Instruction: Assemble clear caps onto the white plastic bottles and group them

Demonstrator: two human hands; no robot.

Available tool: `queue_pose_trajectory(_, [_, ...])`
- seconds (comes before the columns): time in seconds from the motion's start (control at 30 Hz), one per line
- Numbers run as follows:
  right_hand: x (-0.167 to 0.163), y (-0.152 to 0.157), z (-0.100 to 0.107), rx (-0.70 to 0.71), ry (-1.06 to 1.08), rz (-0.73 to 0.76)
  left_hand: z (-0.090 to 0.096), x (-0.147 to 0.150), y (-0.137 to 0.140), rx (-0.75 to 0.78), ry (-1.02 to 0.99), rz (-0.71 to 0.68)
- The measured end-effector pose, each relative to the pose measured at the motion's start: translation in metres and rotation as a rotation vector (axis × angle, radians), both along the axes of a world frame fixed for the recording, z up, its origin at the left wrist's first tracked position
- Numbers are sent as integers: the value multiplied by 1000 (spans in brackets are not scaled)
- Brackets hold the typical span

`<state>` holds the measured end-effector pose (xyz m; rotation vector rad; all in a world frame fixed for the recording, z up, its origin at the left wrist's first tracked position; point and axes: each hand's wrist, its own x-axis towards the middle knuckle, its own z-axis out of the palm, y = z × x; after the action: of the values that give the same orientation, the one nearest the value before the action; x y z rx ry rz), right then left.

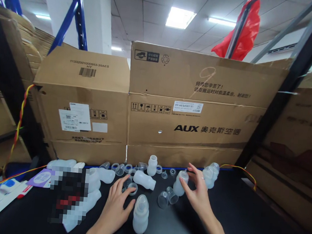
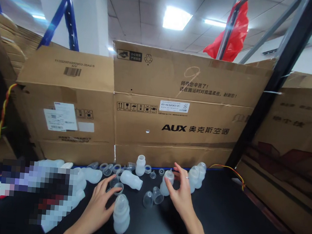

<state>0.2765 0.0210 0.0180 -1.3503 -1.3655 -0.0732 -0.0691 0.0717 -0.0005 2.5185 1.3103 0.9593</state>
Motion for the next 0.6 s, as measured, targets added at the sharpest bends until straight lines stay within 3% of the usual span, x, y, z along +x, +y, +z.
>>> queue_pose_trajectory(0.2, [-18, -18, 18, 68, -197, -128, -5, -1, 4, -17, -13, -13])
queue_pose_trajectory(0.47, [-70, -35, 13, -240, -486, -17, -6, -1, 3, 4, -20, -25])
queue_pose_trajectory(0.6, [-69, -34, 25, -157, -415, 26, -9, 0, 3, -15, -24, -23])
